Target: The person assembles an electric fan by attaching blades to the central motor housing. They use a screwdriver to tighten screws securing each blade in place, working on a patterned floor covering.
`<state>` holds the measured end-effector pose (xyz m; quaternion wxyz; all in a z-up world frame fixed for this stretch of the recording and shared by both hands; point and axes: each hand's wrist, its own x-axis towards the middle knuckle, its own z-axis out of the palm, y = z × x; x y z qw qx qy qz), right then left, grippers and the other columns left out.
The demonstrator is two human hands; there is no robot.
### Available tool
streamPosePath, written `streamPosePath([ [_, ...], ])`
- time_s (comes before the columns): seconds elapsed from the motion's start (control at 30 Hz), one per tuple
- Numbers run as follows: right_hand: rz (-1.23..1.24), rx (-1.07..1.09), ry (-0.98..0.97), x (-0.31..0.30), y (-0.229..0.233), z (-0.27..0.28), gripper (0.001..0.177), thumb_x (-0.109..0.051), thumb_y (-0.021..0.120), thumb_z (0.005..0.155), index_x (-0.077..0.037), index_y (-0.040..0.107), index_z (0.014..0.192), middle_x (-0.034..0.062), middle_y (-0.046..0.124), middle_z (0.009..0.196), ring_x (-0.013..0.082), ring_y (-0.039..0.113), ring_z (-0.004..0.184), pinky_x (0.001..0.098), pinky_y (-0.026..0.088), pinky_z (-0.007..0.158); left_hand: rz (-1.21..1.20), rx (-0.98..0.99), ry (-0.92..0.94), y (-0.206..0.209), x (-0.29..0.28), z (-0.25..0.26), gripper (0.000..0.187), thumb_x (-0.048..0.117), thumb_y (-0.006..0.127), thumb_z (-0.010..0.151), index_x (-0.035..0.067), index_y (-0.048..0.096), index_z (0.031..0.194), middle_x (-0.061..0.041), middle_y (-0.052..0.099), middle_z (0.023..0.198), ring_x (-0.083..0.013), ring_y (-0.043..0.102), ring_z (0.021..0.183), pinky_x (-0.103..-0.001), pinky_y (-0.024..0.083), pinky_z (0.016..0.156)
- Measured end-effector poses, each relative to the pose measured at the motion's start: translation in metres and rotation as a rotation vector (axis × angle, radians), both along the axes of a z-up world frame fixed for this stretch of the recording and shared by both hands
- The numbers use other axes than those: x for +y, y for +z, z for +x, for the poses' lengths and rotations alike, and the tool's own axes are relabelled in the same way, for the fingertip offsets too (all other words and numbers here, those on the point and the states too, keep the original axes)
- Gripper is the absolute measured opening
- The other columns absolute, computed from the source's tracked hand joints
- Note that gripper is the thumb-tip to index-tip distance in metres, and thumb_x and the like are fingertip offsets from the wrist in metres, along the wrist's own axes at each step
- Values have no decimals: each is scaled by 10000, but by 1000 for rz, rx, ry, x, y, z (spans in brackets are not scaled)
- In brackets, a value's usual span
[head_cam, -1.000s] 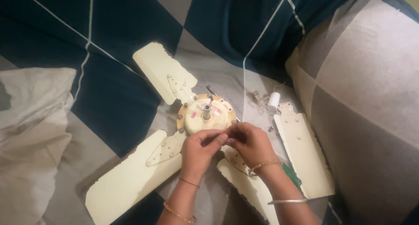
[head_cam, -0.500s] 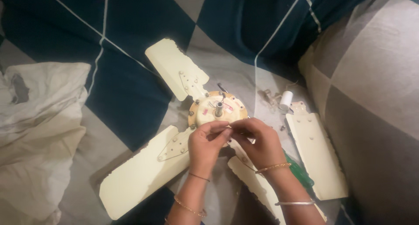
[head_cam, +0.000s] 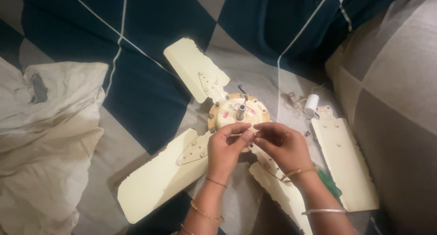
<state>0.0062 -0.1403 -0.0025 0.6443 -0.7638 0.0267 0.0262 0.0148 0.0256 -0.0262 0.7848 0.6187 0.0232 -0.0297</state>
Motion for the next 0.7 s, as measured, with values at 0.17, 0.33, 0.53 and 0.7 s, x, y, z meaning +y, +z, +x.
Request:
streamPosePath([
  [0.17,92,92,-34,-4,-2,1,260,-83,795,823,4,768,1066,53,799,961,133,742,886,276,603,822,-80,-30,-39,-1,-1,1,260,80,729,907,-35,718,1140,-90,764,1005,-118,740,870,-257,638,789],
  [0.33,159,40,15,-7,-10,2,255,-97,780,838,16,754,1065,53,781,953,123,730,886,272,603,822,80,-22,-42,3,-1,-2,281,76,758,889,-20,728,1151,-79,767,965,-113,711,838,-248,580,732],
  [0.53,301,28,41,-16,-24,5,245,-140,710,930,22,730,1113,58,757,961,126,703,869,272,587,819,40,-120,-88,12,-6,-5,249,55,760,900,-28,752,1134,-69,790,1009,-98,734,903,-236,595,824],
  [0.7,476,163,18,-19,-25,3,260,-155,685,943,35,727,1116,76,759,967,137,710,869,287,589,835,185,-174,21,24,-13,-12,210,19,752,866,-17,773,1072,-77,807,977,-108,770,843,-235,614,771],
])
